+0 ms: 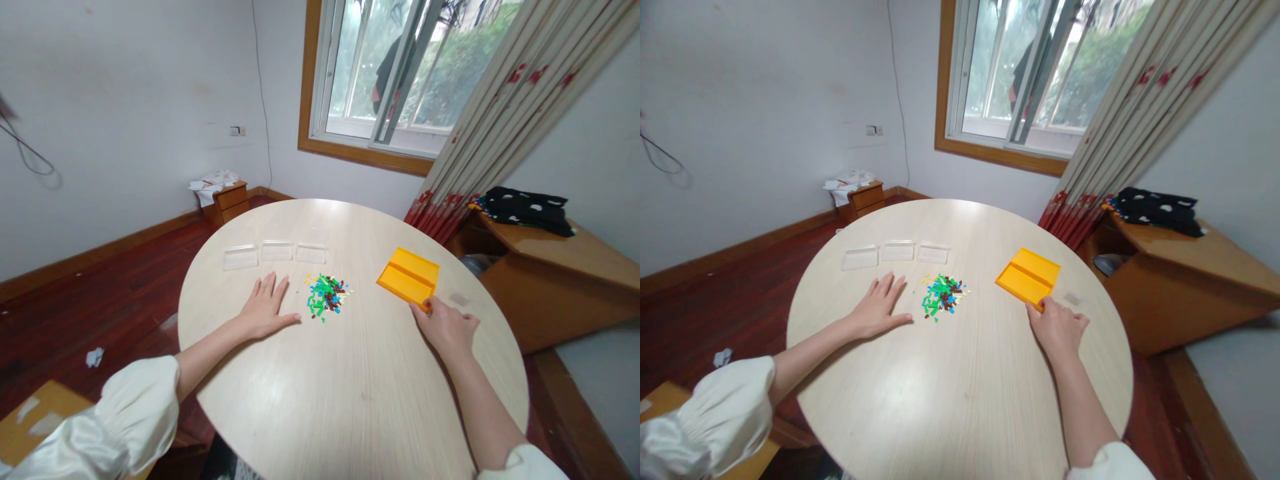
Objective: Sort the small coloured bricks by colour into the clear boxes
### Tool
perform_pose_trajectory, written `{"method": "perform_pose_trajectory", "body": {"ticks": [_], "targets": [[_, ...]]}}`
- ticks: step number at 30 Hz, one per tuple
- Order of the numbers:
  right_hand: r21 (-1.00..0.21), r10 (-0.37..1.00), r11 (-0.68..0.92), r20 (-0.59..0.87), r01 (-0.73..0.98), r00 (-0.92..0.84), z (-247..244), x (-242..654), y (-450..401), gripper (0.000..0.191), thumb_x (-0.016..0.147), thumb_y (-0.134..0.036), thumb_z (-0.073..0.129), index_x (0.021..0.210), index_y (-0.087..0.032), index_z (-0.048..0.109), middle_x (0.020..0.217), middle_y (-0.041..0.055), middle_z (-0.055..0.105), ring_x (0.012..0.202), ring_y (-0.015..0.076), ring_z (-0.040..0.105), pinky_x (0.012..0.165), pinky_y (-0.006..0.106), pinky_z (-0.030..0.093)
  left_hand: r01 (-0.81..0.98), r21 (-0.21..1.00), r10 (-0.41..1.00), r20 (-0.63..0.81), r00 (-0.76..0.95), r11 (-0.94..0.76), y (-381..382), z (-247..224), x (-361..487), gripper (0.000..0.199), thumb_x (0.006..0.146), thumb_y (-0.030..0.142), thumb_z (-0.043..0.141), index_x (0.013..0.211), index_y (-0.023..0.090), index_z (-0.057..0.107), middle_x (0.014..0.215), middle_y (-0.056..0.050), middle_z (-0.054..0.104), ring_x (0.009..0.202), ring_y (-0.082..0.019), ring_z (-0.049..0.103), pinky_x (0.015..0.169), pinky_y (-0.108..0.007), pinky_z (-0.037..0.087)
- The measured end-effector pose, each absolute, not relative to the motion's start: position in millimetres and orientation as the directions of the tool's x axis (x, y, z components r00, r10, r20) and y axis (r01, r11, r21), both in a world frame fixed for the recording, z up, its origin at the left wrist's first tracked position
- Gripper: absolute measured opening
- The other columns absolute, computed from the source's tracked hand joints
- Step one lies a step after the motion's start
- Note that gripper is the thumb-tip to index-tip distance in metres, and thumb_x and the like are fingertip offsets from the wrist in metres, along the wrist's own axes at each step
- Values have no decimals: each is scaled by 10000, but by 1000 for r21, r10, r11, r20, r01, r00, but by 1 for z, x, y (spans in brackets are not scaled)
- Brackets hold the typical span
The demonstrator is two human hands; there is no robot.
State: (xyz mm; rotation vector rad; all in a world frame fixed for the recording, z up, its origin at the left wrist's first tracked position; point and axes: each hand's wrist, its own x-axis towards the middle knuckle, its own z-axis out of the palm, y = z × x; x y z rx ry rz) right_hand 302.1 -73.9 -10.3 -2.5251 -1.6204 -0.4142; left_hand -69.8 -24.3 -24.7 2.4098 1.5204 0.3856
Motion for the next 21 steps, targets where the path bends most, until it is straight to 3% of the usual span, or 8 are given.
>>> {"method": "perform_pose_trajectory", "body": {"ticks": [4, 11, 16, 19, 21], "targets": [[-14, 878, -416, 252, 909, 406, -11, 305, -72, 367, 848, -485, 428, 945, -162, 574, 827, 118, 677, 800, 273, 610, 690, 352, 339, 836, 292, 875, 9, 483, -464, -11, -17, -41, 1102, 651, 803, 413, 1452, 101, 127, 1501, -236, 89, 1393, -363, 39, 1104, -515, 72], [-149, 853, -416, 278, 897, 442, -19, 316, -66, 426, 835, -539, 455, 1057, -179, 510, 811, 95, 649, 707, 241, 574, 593, 300, 337, 747, 353, 812, 71, 579, -563, 10, -21, -5, 1154, 601, 822, 450, 1450, 106, 132, 1496, -237, 136, 1395, -355, 61, 1108, -501, 77], [-92, 785, -323, 530, 942, 321, -21, 318, -65, 536, 791, -592, 487, 1074, -139, 536, 935, 163, 613, 869, 306, 521, 687, 388, 371, 675, 367, 752, 119, 649, -640, 17, -23, 10, 1145, 573, 808, 505, 1428, 106, 210, 1479, -242, 199, 1385, -356, 135, 1111, -496, 78], [-123, 747, -132, 640, 984, 181, -23, 297, -63, 527, 800, -556, 506, 1094, -120, 546, 953, 177, 590, 923, 314, 498, 764, 454, 390, 609, 378, 695, 150, 703, -698, 17, -23, 12, 1091, 562, 787, 547, 1389, 119, 302, 1446, -222, 295, 1366, -342, 210, 1116, -494, 77], [-174, 781, 139, 624, 975, 0, -26, 274, -59, 458, 837, -496, 485, 1118, -139, 534, 963, 155, 595, 942, 289, 509, 815, 457, 409, 560, 397, 660, 181, 729, -727, 17, -22, 13, 1022, 573, 750, 586, 1350, 123, 366, 1406, -205, 369, 1329, -328, 294, 1117, -487, 105]]}}
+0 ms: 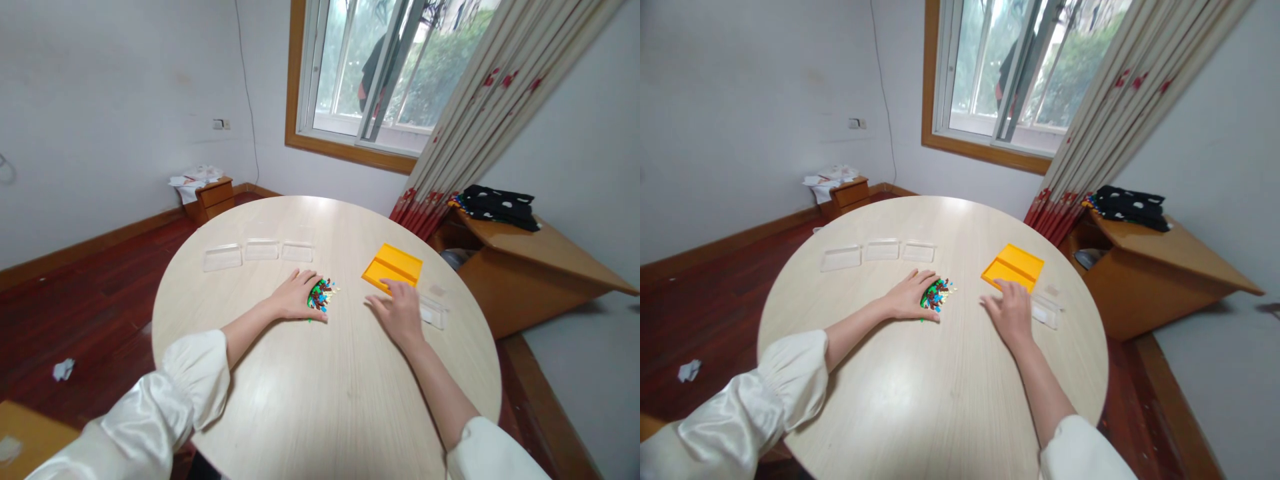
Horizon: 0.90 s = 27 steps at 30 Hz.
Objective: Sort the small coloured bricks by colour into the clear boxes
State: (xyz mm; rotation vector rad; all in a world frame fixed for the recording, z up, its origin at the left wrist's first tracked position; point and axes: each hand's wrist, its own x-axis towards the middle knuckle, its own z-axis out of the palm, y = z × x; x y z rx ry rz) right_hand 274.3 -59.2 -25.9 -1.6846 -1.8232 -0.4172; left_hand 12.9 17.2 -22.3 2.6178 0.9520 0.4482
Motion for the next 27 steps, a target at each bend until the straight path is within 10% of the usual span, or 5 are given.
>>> {"method": "perform_pose_trajectory", "body": {"ticks": [3, 8, 13, 27], "targets": [[-286, 820, 387, 542, 877, -185, -33, 237, -49, 518, 876, -443, 437, 1301, -148, 400, 1247, 178, 495, 1190, 274, 425, 977, 472, 361, 499, 443, 634, 233, 737, -744, 18, -21, 15, 884, 596, 645, 668, 1259, 97, 463, 1311, -201, 461, 1234, -312, 409, 1077, -451, 252], [-570, 930, 313, 347, 760, -123, -42, 200, -24, 585, 921, -462, 273, 1420, -158, 247, 1462, 147, 302, 1380, 241, 210, 1105, 490, 224, 373, 556, 599, 305, 740, -743, 18, -22, 20, 463, 704, 397, 690, 1058, 127, 563, 1083, -131, 557, 1037, -237, 521, 920, -359, 428], [-725, 958, 267, 272, 635, -92, -40, 178, -1, 619, 907, -507, 225, 1371, -125, 374, 1398, 155, 419, 1304, 223, 376, 1099, 434, 270, 335, 621, 626, 335, 704, -709, 20, -26, 25, 137, 754, 190, 610, 875, 132, 585, 929, -90, 568, 946, -212, 533, 850, -341, 455], [-980, 985, 171, 171, 102, -11, -31, 159, 0, 526, 856, -547, 347, 1158, -164, 544, 956, 84, 705, 955, 218, 637, 908, 405, 462, 99, 921, 847, 299, 439, -377, 26, -25, 23, 74, 716, 84, 535, 698, 146, 570, 759, -34, 613, 776, -154, 572, 809, -323, 444]]}}
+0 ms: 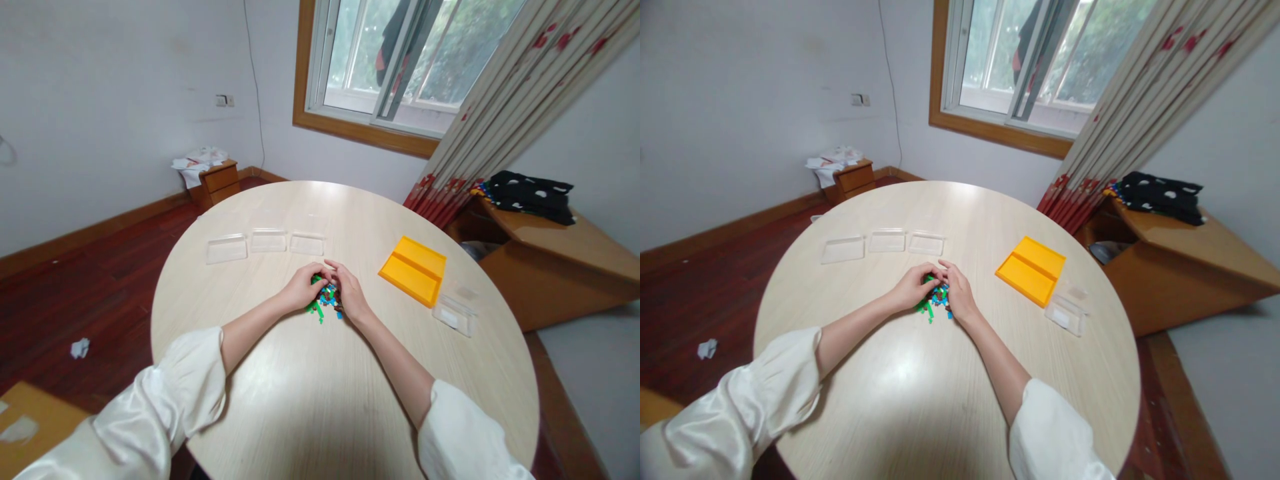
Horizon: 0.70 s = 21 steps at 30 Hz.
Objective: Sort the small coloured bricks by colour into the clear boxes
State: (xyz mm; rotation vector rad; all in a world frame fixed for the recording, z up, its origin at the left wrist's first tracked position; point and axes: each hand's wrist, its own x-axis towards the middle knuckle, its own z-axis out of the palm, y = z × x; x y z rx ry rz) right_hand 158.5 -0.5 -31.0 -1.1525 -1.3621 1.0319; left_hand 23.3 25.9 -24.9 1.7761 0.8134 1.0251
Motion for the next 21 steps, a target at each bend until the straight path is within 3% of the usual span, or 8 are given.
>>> {"method": "perform_pose_trajectory", "body": {"ticks": [4, 6, 8, 12, 16, 18, 21], "targets": [[-989, 989, 148, 148, -19, -4, -31, 159, -2, 507, 861, -513, 327, 1170, -158, 516, 955, 100, 701, 977, 225, 638, 905, 412, 475, -78, 976, 871, 218, 439, -205, 23, -20, 21, 38, 693, 160, 589, 715, 146, 561, 686, -7, 597, 680, -130, 561, 713, -287, 454], [-985, 986, 166, 167, 57, 18, -31, 160, -5, 490, 878, -483, 292, 1171, -158, 514, 983, 110, 688, 987, 222, 632, 919, 424, 466, -178, 978, 891, 174, 419, -108, 22, -15, 17, 110, 681, 226, 620, 721, 148, 553, 680, 0, 592, 675, -123, 566, 703, -273, 452], [-943, 975, 215, 224, 253, 6, -29, 158, -11, 474, 890, -460, 283, 1179, -163, 515, 1068, 122, 656, 1042, 225, 600, 958, 441, 433, -281, 960, 918, 119, 378, -9, 22, -10, 13, 172, 678, 294, 627, 721, 151, 541, 683, 1, 591, 691, -125, 582, 724, -272, 454], [-682, 928, 365, 319, 634, -192, -25, 150, -26, 510, 880, -447, 367, 1300, -164, 426, 1319, 147, 490, 1247, 239, 425, 1061, 462, 309, -420, 904, 958, 54, 282, 73, 26, -5, 7, 202, 698, 350, 584, 718, 159, 520, 663, -3, 591, 693, -128, 597, 740, -272, 460], [-450, 913, 400, 273, 798, -303, -22, 143, -33, 801, 759, -574, 538, 1401, -165, 287, 1431, 177, 338, 1351, 313, 243, 1069, 516, 250, -465, 885, 984, 96, 150, -16, 33, -10, 5, 178, 706, 329, 544, 689, 153, 533, 633, 4, 568, 644, -112, 574, 701, -249, 456], [-368, 905, 412, 267, 833, -330, -21, 141, -35, 832, 723, -611, 565, 1396, -194, 308, 1421, 178, 347, 1337, 338, 252, 1035, 529, 276, -442, 895, 990, 112, 86, -62, 37, -14, 5, 179, 713, 329, 528, 681, 154, 538, 635, 9, 555, 633, -107, 566, 693, -241, 450], [-284, 886, 446, 274, 849, -374, -18, 139, -35, 630, 759, -583, 553, 1290, -259, 456, 1320, 144, 460, 1220, 320, 395, 959, 505, 336, -367, 922, 989, 143, 26, -124, 40, -18, 5, 179, 727, 332, 503, 682, 163, 538, 651, 12, 544, 651, -112, 561, 695, -242, 441]]}}
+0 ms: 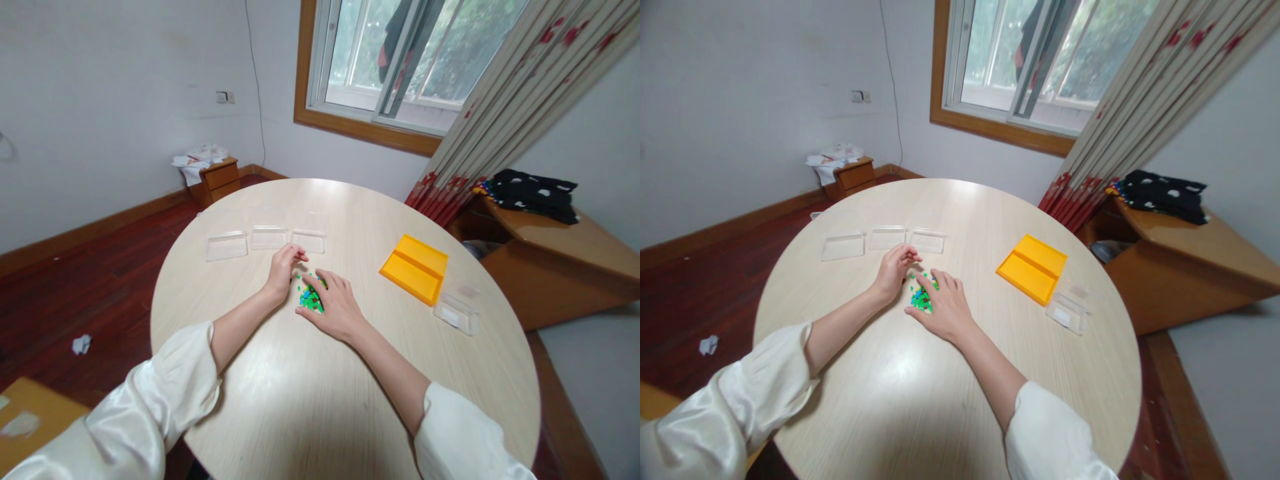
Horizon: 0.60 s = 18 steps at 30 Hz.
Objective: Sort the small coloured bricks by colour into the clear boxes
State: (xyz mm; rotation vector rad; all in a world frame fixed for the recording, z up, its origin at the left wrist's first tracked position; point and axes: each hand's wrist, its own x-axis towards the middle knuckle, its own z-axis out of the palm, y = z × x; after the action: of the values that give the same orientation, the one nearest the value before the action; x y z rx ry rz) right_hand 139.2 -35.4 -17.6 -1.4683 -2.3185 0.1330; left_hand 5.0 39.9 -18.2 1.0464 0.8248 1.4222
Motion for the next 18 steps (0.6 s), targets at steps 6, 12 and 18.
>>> {"method": "perform_pose_trajectory", "body": {"ticks": [6, 12, 18], "targets": [[-196, 891, 416, 285, 888, -354, -14, 136, -32, 330, 844, -486, 500, 1017, -223, 602, 1014, 109, 579, 936, 254, 501, 775, 381, 399, -164, 951, 965, 255, -58, -261, 37, -12, 1, 160, 751, 297, 484, 661, 179, 543, 674, 5, 555, 708, -133, 548, 744, -258, 422], [-117, 882, 413, 299, 903, -364, -16, 136, -27, 225, 895, -351, 441, 908, -185, 592, 845, 81, 594, 776, 202, 535, 637, 291, 362, -82, 984, 987, 155, -48, -158, 41, -16, 2, 176, 764, 256, 460, 624, 175, 527, 613, 7, 536, 642, -129, 520, 676, -243, 401], [-71, 890, 380, 298, 922, -344, -20, 138, -24, 265, 934, -287, 353, 861, -165, 577, 812, 80, 619, 700, 176, 569, 553, 268, 324, 20, 982, 981, 186, 56, -188, 42, -26, 7, 199, 790, 302, 468, 654, 179, 547, 644, 0, 550, 684, -143, 519, 717, -265, 396]]}}
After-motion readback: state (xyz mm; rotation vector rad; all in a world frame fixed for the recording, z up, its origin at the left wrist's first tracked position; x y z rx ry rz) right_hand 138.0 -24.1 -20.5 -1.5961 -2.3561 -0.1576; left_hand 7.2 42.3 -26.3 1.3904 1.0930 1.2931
